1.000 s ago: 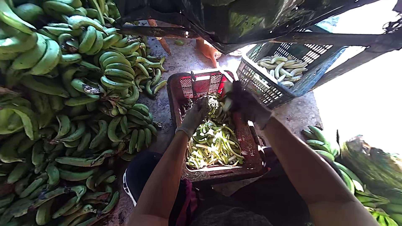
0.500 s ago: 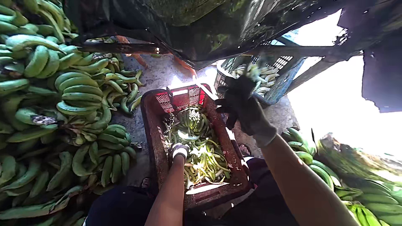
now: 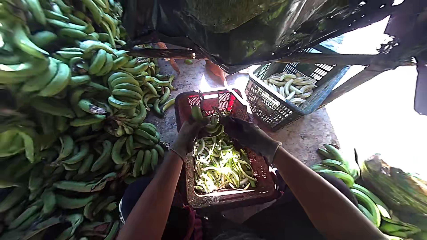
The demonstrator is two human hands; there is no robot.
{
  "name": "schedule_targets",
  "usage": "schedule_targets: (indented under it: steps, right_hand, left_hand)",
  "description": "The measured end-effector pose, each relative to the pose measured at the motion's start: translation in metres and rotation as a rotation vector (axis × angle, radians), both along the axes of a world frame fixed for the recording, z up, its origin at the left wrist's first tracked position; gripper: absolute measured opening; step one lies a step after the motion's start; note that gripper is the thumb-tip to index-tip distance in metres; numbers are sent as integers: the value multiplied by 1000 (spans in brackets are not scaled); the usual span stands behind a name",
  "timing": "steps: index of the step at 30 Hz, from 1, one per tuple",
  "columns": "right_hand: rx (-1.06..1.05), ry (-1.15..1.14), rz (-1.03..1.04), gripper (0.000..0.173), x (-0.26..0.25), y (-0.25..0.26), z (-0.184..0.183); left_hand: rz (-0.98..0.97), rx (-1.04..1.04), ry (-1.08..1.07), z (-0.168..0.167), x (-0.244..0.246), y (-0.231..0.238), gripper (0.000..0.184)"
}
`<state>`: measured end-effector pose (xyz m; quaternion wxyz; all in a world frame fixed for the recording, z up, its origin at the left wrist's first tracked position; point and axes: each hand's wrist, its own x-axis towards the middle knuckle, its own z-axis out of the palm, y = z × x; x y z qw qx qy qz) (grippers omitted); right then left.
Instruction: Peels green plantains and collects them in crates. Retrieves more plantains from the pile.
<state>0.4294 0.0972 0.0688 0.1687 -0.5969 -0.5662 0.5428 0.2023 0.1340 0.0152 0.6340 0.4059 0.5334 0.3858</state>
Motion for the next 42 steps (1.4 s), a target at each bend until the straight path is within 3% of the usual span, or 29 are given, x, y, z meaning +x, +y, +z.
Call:
schedule_targets:
  steps: [5,10,14,16,19,22,24,27,31,33,36,38,42]
  right_hand:
    - [18,-38,16,40,-13,-1,-7]
    - [212,-42,-50,38,-21,-2,-3]
    - [-170,-316,186,47,-24,8,-19]
    - [-195,-247,172,52,-19,9,-28]
    - [178,-164,173,49,-8,6,-21]
    - [705,-200,316,54,-6,4,-11]
    - [899,-262,376,58,-12,2,-9]
    - [940,-336,374,57,-18,5,-6]
    - [1005,-429,131,43,-12,31,-4]
    - [915,-459,78,55,-8,41,-3]
    - [740,-452,4,52,9,57,-4]
    - [737,-411,35,53,21,57,-5]
    - [783,-174,282,46,-1,23,-1]
  left_hand:
    - [14,308,194,24,-11,-13,51]
    - [119,417,291,28,3,-22,58]
    - [71,546,68,36,1,-30,51]
    - [34,489,-39,44,-12,-27,49]
    - [19,374,-116,46,-28,-22,46]
    - [-4,356,-143,42,-37,-18,48]
    - [6,351,-96,39,-35,-22,47]
    - [-14,348,-76,40,-25,-36,44]
    - [-106,274,-231,47,-19,-43,40]
    - [-196,203,-295,48,-22,-41,43]
    - [-294,92,-308,52,-25,-44,47]
    - [-289,106,-249,48,-31,-40,51]
    - [-58,244,-92,43,-30,-25,52]
